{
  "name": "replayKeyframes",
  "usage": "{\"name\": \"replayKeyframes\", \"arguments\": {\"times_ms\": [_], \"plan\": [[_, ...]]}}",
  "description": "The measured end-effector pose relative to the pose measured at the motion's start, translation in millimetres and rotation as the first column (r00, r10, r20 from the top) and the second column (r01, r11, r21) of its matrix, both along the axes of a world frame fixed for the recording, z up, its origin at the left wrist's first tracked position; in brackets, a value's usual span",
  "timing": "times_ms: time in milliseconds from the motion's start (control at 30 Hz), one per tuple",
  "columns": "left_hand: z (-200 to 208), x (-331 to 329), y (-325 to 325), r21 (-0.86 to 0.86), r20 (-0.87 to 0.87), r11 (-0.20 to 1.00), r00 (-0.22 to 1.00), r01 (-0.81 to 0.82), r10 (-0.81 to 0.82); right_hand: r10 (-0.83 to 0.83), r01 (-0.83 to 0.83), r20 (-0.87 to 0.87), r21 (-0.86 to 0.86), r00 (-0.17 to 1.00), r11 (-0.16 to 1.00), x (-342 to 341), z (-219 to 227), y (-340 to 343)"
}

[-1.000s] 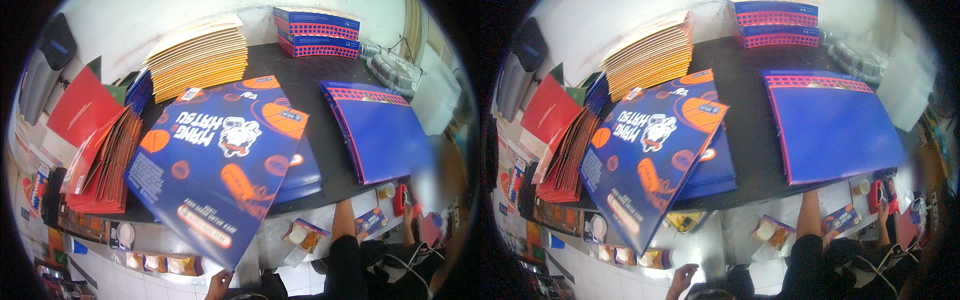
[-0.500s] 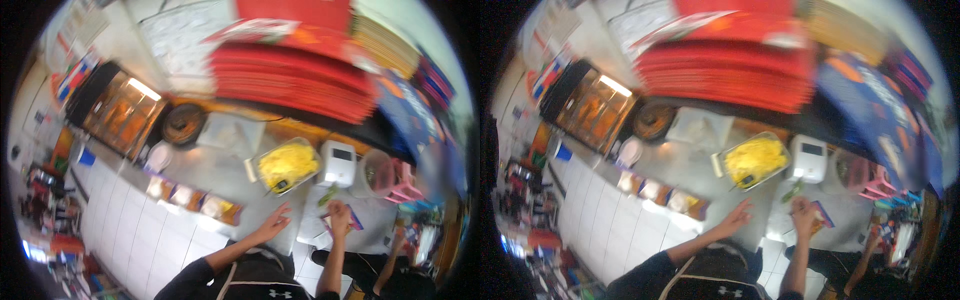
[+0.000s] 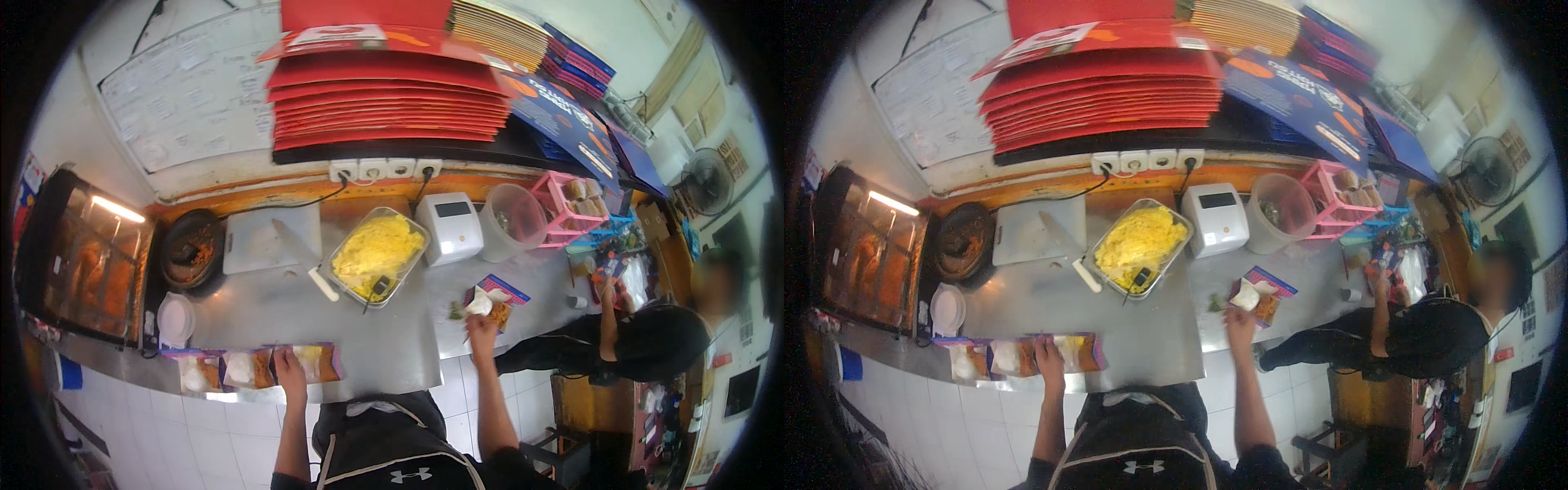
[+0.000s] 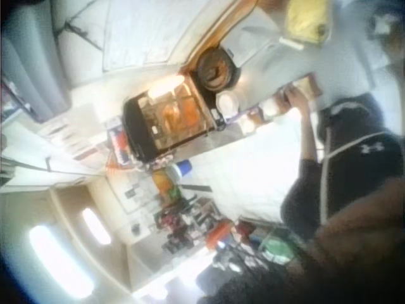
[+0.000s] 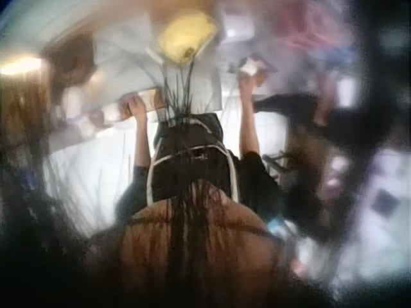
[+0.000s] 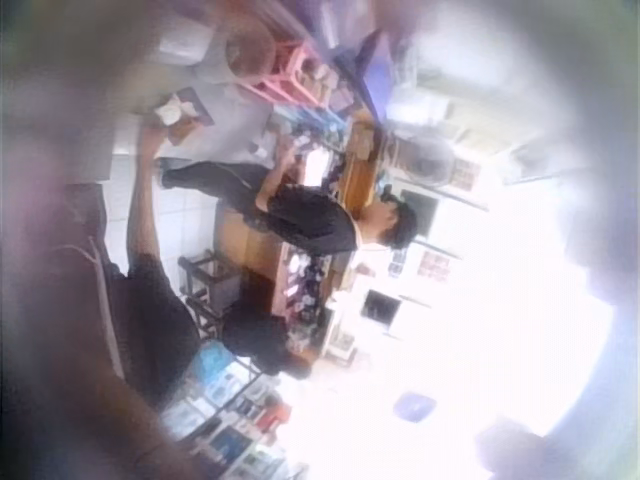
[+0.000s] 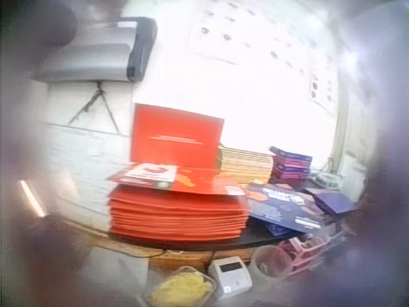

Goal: The person assembles food orders by scooping yellow food into containers, adding fried items from a display case, and placing them into takeaway boxes. The person also handles a printed receipt and packaging materials during the process.

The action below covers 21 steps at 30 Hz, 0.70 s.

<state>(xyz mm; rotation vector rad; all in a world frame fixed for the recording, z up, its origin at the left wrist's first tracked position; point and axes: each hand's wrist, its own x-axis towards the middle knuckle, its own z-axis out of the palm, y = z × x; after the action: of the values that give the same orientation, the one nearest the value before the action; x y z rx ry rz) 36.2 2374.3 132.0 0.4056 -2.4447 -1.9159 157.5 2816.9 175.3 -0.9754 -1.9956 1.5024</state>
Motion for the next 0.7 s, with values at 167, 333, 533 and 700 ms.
{"name": "replayKeyframes", "arguments": {"times_ms": [167,333,533,700], "plan": [[-29.2,-11.7,-4.4,-0.113,-0.148,0.992,0.986,0.061,-0.077,-0.142,0.154,0.283,-0.019,0.948,0.988,-5.0,-48.6,60.5],[3.3,45.1,-12.3,-0.620,-0.272,0.783,0.949,-0.048,-0.157,0.321,-0.292,0.122,-0.212,0.939,0.933,-9.1,-80.9,-49.2],[17.6,80.0,-14.3,-0.639,-0.163,0.769,0.975,0.015,-0.154,0.752,-0.774,0.331,-0.094,0.570,0.627,-45.2,-77.1,-250.1],[0.9,47.5,-12.2,-0.565,-0.290,0.824,0.945,-0.041,-0.152,0.692,-0.823,0.584,-0.069,0.425,0.563,-74.7,-46.8,-247.1]]}}
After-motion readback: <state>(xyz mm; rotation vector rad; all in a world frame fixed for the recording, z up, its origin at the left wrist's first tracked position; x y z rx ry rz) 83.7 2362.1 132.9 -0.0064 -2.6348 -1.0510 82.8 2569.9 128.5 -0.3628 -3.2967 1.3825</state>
